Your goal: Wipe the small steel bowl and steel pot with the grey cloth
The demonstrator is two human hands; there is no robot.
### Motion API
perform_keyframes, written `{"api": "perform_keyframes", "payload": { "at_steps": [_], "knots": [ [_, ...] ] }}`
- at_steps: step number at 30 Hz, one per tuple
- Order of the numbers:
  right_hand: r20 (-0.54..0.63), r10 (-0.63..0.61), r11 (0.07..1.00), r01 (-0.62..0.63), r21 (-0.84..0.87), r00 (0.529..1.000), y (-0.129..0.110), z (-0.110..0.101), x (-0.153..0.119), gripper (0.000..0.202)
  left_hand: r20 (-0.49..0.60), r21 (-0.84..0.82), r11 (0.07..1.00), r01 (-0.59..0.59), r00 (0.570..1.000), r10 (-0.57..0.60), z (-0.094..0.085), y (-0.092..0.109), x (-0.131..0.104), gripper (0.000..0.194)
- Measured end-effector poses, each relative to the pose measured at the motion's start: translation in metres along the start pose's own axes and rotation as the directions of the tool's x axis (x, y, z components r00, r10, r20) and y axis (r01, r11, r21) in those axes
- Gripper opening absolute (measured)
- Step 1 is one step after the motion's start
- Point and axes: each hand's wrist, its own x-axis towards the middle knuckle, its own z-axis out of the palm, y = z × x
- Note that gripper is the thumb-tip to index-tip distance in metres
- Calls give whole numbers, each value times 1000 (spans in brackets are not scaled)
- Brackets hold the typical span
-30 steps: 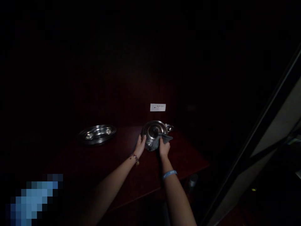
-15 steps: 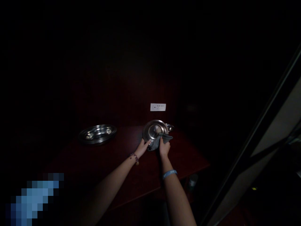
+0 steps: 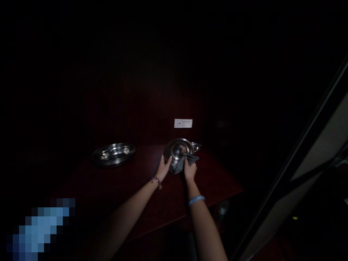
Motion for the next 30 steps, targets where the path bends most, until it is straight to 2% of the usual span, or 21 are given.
{"api": "perform_keyframes", "payload": {
  "at_steps": [4, 8, 11, 16, 22, 25, 30],
  "knots": [
    [-19, 12, 1000, -12, 10, 1000, 5, 0, 2, 38, 70, 30, 999, 35, 997, -37, 1, -1, -4, 63],
    [-23, 19, 1000, -19, 21, 1000, 3, 0, 1, 36, 67, 28, 999, 46, 997, -48, 2, -1, -5, 49],
    [-19, 10, 999, -9, 36, 1000, 0, -1, -1, 36, 29, 14, 999, 36, 999, -36, 2, -1, -3, 42],
    [-10, 12, 999, -11, 35, 1000, -4, -2, -2, 36, -44, 36, 996, 87, 995, -85, -2, -4, 1, 40],
    [-1, 20, 1000, -20, 8, 1000, -3, -2, -2, 37, -144, 33, 999, -3, 990, 8, -4, -6, 4, 39],
    [-23, 17, 1000, -16, 15, 1000, -3, -2, -1, 36, -127, 11, 1000, 21, 992, -19, -3, -4, 4, 41],
    [-40, 33, 999, -33, 12, 999, -2, -3, -1, 34, -37, -48, 996, 76, 996, -77, -2, -4, 1, 51]
  ]
}}
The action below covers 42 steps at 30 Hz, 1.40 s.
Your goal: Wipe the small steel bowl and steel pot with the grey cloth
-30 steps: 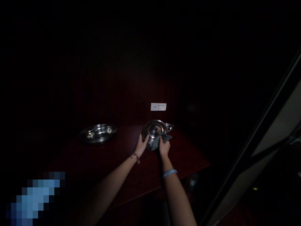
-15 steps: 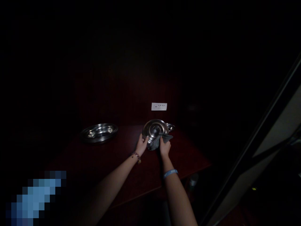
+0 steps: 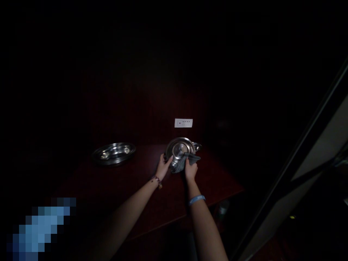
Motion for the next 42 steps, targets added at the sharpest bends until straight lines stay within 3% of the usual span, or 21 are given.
{"api": "perform_keyframes", "payload": {
  "at_steps": [13, 21, 30, 42],
  "knots": [
    [22, -5, 1000, 5, -3, 1000, 0, 1, -1, 35, 97, 52, 999, 1, 995, -6, -1, -2, -3, 41],
    [35, -50, 999, 49, 23, 998, -6, 0, -6, 34, 22, 71, 997, -17, 1000, 15, 0, 4, -1, 30],
    [92, -95, 993, 88, 74, 991, -9, 3, -8, 36, -75, 100, 984, -150, 985, 158, -6, 17, 0, 34],
    [30, -68, 998, 68, 15, 997, -4, 1, -3, 37, -25, -23, 998, -61, 998, 60, -3, 12, 1, 40]
  ]
}}
